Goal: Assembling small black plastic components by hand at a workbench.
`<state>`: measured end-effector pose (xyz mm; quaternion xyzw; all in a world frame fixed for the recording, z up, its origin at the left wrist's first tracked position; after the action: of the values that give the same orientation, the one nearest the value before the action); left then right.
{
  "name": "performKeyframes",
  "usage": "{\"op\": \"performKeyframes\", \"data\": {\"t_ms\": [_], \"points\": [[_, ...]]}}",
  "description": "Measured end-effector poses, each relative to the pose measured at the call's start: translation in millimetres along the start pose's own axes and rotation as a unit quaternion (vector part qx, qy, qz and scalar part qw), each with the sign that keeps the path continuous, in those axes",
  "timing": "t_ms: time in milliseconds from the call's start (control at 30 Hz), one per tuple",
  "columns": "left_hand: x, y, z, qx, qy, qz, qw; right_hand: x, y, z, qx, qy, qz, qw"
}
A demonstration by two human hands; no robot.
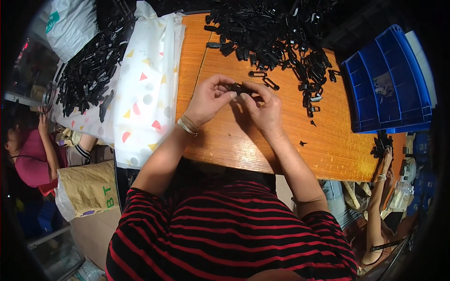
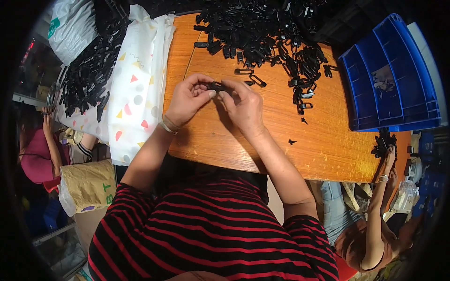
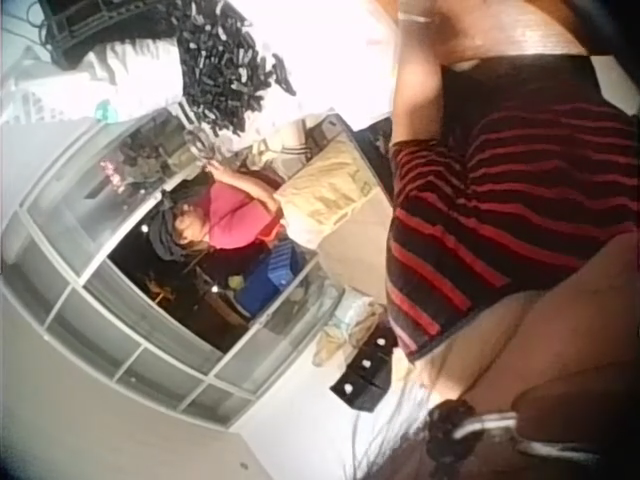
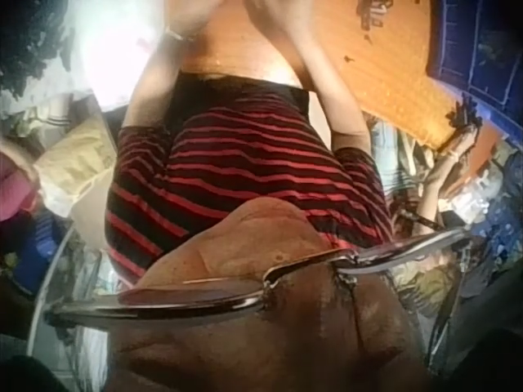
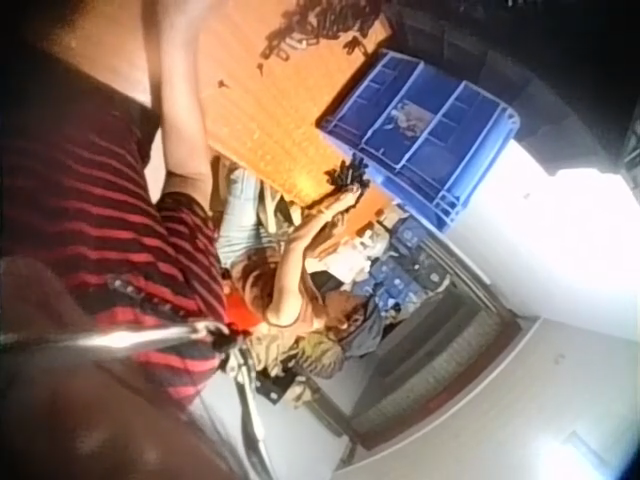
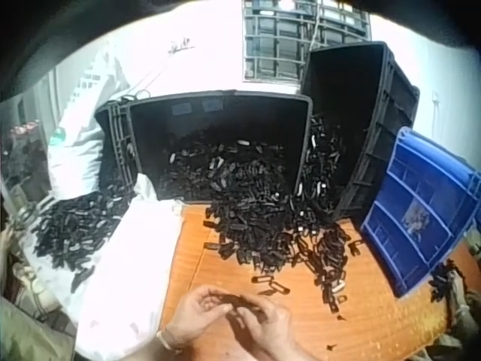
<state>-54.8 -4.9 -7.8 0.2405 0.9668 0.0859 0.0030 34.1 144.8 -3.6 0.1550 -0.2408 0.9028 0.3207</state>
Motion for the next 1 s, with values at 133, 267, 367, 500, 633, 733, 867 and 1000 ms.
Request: {"op": "performKeyframes", "data": {"t_ms": [133, 267, 367, 500, 633, 733, 867, 1000], "points": [[-7.5, 3.9, -0.3, -0.120, 0.019, -0.016, 0.992, -9.4, 7.2, 9.2, 0.132, 0.083, -0.005, 0.988], [-18.4, 5.0, 11.6, -0.156, -0.029, -0.009, 0.987, -11.9, 5.4, 22.2, 0.154, 0.121, 0.002, 0.981], [-20.9, 3.7, 4.6, -0.168, -0.017, -0.038, 0.985, -11.9, 2.4, 24.2, 0.094, 0.062, 0.003, 0.994], [-21.4, 2.3, -1.3, -0.118, 0.002, -0.021, 0.993, -9.7, 1.5, 31.5, 0.074, 0.009, -0.020, 0.997], [-22.7, 3.0, -0.9, -0.094, 0.047, -0.034, 0.994, -10.7, 2.7, 34.8, 0.074, -0.036, -0.027, 0.996], [-23.4, 3.1, 0.5, -0.108, 0.043, -0.032, 0.993, -11.0, 0.5, 36.3, 0.070, -0.047, -0.024, 0.996], [-23.6, 3.1, 1.7, -0.112, 0.037, -0.033, 0.993, -13.0, -0.3, 37.7, 0.069, -0.051, -0.030, 0.996], [-25.1, 2.5, 0.1, -0.125, 0.011, -0.028, 0.992, -14.4, 1.2, 36.1, 0.069, -0.041, -0.042, 0.996]]}}
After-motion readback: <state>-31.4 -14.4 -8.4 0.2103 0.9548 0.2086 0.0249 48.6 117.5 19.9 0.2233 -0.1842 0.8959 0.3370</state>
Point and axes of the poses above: each hand's wrist, its own x-axis towards the middle knuckle, its own y-axis out of the palm, z = x × y, the point moved 1 cm from there along x, towards the middle knuckle, and after that the axes turned 13 degrees about -z, right-handed, at the moved point
